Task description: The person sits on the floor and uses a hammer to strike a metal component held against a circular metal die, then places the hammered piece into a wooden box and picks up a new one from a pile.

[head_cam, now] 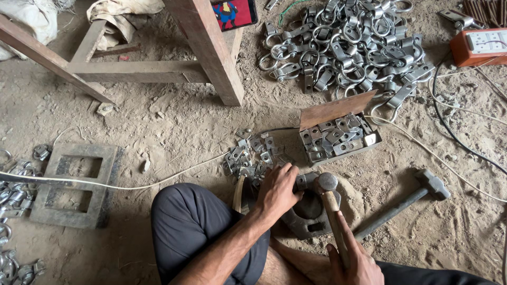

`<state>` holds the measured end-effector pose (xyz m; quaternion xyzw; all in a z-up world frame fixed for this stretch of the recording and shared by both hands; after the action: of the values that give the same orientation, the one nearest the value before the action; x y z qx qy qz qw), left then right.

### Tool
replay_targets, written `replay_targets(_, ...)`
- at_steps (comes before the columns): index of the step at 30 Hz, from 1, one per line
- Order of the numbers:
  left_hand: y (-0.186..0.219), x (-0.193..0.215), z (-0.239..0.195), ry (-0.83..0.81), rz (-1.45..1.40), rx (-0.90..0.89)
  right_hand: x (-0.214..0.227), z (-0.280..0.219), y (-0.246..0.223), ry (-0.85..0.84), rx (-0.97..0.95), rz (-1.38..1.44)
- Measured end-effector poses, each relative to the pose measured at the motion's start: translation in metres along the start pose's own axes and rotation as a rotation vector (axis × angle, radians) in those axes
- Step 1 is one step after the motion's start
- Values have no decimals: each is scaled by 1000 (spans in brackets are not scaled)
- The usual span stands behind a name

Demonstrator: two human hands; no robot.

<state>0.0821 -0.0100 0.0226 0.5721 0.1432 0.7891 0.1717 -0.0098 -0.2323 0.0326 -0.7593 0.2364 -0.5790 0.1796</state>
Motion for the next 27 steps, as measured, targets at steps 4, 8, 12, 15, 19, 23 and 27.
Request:
replay_targets(4,6,5,1,-14,19,-8,15,-6,-16,40,40,5)
replay_targets(8,7,10,0,22,21,-18,33,-19,-33,117,74,39)
replay_targets(12,2,5,1,-21,34,0,46,-25,-50,158,148,83)
replay_targets(15,2,3,1,-32,57,9,54,-30,-59,196,210,114)
replay_targets(19,13,23,6,67,103,-64,54,-32,-63,194,223,154)
replay_targets(23,-12,35,12,-143,-65,147,69,-41,-78,309,402,273)
replay_targets(27,-31,79,23,152,-305,181,82,-45,-80,386,355,353)
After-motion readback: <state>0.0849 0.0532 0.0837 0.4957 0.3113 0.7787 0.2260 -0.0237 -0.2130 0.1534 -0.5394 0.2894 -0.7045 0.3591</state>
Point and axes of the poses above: each hand's wrist, its own z-axis towards the middle knuckle, its own x-axis out of the back of the hand, y = z × x, the point moved 9 cm from there along z, towards the middle knuckle, and after that the axes turned 13 degrees about y, right-handed, at the moved point
